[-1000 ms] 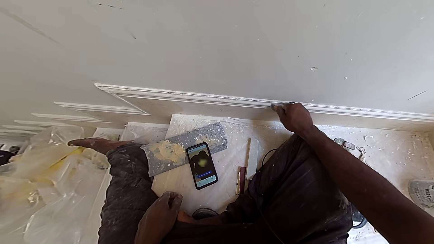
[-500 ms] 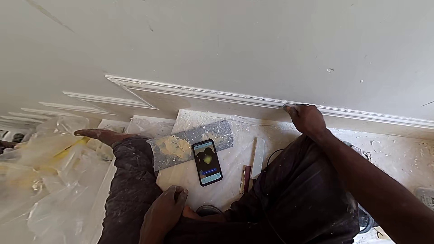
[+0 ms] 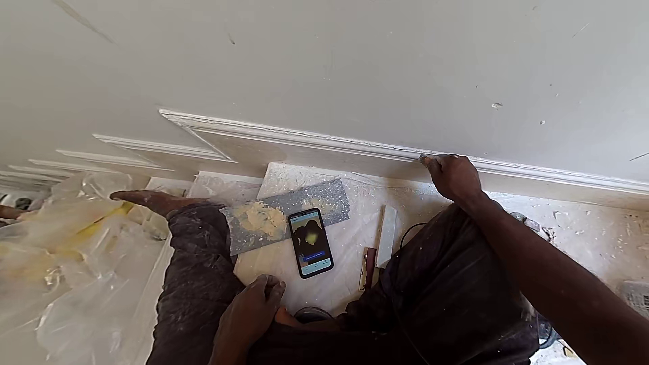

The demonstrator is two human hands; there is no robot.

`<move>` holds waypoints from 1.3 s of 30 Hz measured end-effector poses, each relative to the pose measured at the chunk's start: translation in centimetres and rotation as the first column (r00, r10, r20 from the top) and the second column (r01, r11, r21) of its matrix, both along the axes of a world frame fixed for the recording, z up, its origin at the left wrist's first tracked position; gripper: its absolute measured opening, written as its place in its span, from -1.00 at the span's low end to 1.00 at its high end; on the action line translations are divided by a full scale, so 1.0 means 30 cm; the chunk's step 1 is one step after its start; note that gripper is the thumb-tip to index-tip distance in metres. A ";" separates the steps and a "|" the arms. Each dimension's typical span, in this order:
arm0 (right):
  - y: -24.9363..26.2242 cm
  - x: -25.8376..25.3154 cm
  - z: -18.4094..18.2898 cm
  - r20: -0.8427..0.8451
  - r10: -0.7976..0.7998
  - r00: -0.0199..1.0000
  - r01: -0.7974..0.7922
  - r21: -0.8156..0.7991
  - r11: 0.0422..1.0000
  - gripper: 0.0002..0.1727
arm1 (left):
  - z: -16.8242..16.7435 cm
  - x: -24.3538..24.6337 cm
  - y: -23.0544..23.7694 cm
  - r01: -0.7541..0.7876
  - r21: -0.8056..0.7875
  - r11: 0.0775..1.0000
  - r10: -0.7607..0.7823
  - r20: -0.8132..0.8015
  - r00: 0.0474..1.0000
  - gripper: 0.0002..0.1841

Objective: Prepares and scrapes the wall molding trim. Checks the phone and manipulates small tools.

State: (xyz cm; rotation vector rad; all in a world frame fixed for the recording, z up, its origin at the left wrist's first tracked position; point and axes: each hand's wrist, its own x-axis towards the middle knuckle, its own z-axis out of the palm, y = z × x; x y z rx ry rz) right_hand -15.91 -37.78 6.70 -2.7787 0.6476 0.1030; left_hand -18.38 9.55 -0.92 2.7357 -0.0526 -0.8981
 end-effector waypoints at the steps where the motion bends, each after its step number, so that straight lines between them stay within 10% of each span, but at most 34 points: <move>1: 0.008 0.007 -0.001 0.001 -0.002 1.000 0.002 0.014 1.000 -0.38 | 0.002 0.004 -0.004 0.003 -0.001 1.000 -0.003 -0.007 1.000 -0.65; 39: -0.010 0.017 0.004 -0.015 0.024 1.000 -0.023 0.090 0.996 -0.40 | -0.008 -0.002 0.016 -0.010 -0.035 0.999 0.011 0.019 1.000 -0.65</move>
